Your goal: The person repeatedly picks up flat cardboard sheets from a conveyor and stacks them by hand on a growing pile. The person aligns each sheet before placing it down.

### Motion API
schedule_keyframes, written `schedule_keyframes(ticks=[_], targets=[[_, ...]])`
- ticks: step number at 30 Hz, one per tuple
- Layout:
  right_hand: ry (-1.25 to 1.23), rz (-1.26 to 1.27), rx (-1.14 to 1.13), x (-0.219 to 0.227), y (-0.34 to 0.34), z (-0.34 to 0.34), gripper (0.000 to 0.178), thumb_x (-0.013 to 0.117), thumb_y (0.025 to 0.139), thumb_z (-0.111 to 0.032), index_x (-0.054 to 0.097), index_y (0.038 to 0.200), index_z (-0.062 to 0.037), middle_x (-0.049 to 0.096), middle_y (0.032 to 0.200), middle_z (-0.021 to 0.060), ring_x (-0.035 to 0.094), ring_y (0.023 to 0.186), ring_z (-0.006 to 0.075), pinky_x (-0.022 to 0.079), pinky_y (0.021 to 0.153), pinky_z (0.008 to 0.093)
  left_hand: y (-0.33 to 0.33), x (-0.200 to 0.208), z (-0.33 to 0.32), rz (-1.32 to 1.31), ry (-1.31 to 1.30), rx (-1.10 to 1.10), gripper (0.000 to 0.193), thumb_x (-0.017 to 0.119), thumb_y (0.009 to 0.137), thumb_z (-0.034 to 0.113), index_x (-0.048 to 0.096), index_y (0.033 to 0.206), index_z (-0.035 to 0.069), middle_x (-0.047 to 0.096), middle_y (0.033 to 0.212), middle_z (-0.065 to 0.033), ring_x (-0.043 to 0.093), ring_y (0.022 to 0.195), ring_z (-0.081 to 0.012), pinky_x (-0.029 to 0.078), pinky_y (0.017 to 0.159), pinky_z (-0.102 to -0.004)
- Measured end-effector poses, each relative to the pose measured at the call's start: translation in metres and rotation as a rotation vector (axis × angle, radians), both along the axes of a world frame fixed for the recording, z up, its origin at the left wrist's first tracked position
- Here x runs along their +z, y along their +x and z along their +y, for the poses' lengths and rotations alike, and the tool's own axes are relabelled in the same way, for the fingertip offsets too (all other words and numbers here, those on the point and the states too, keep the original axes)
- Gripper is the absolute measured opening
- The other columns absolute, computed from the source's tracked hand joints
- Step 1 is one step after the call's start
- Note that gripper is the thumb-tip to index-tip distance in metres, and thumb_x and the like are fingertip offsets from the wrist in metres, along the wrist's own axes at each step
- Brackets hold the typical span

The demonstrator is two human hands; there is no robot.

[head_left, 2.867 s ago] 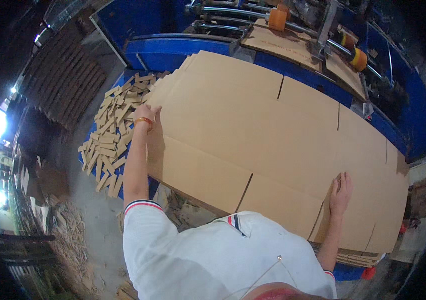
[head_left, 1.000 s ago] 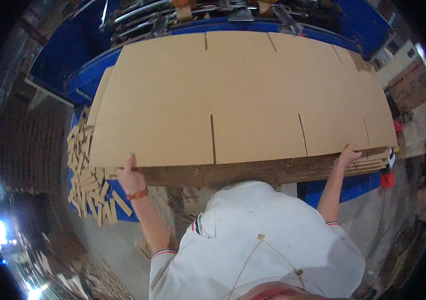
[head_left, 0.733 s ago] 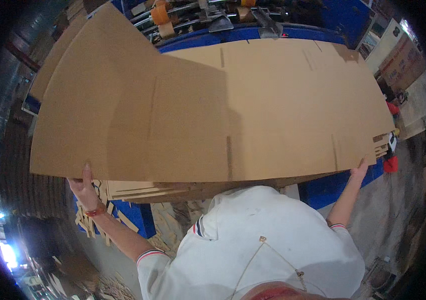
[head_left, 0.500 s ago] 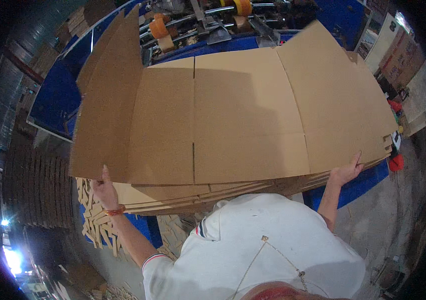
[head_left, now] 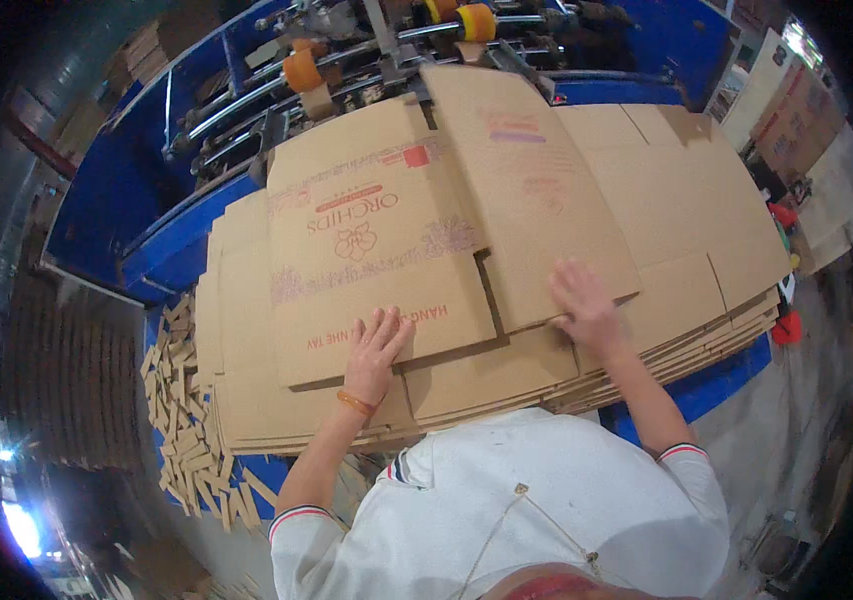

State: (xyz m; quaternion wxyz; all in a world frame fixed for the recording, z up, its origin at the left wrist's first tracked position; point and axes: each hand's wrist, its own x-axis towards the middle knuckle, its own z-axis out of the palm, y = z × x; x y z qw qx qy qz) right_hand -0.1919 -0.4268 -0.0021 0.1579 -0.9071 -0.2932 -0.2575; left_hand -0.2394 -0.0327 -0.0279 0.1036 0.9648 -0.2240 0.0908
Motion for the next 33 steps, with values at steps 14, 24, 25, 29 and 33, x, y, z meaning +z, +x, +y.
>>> schedule_keyframes(ticks=[14, 24, 25, 29, 33], targets=[[-0.179, -0.083, -0.117, -0.036, 0.125, 0.041, 0.066, 0.072, 0.070, -0.038, 0.053, 0.132, -0.0229, 0.048, 0.141, 0.0026, 0.044, 0.129, 0.0247, 0.038, 0.100, 0.0516, 0.142, -0.006, 0.021, -0.152, 0.009, -0.035, 0.080, 0.055, 0.067, -0.013, 0.046, 0.140, 0.018, 0.039, 0.149, -0.0104, 0.035, 0.137, -0.0341, 0.026, 0.110, -0.0577], [-0.241, 0.004, -0.206, -0.034, 0.173, 0.048, 0.069, 0.070, 0.079, -0.029, 0.041, 0.142, -0.0273, 0.036, 0.149, 0.0036, 0.030, 0.138, 0.0296, 0.023, 0.109, 0.0567, 0.189, 0.003, 0.023, -0.231, 0.075, 0.031, 0.068, 0.056, 0.076, -0.002, 0.046, 0.138, 0.022, 0.043, 0.144, -0.0072, 0.038, 0.135, -0.0274, 0.027, 0.110, -0.0557], [-0.246, 0.011, -0.231, -0.037, 0.172, 0.050, 0.067, 0.069, 0.081, -0.030, 0.040, 0.142, -0.0276, 0.035, 0.149, 0.0046, 0.027, 0.140, 0.0320, 0.020, 0.110, 0.0599, 0.184, 0.000, 0.022, -0.279, 0.099, 0.076, 0.066, 0.057, 0.076, 0.000, 0.047, 0.137, 0.022, 0.044, 0.143, -0.0073, 0.038, 0.134, -0.0283, 0.026, 0.110, -0.0575], [-0.079, 0.163, -0.526, -0.055, 0.160, 0.053, 0.072, 0.057, 0.089, -0.049, 0.029, 0.148, -0.0173, 0.022, 0.155, 0.0111, 0.009, 0.144, 0.0402, 0.012, 0.110, 0.0654, 0.172, -0.012, 0.017, -0.526, -0.035, 0.667, 0.054, 0.059, 0.078, 0.007, 0.052, 0.130, 0.021, 0.047, 0.138, -0.0120, 0.037, 0.134, -0.0343, 0.018, 0.109, -0.0638], [-0.095, 0.072, -0.518, -0.066, 0.180, 0.058, 0.078, 0.052, 0.089, -0.055, 0.023, 0.149, -0.0141, 0.012, 0.158, 0.0125, 0.005, 0.144, 0.0420, 0.009, 0.109, 0.0673, 0.180, -0.036, 0.041, -0.392, -0.100, 0.681, 0.060, 0.066, 0.071, 0.011, 0.051, 0.129, 0.018, 0.040, 0.142, -0.0134, 0.031, 0.136, -0.0372, 0.020, 0.108, -0.0617]])
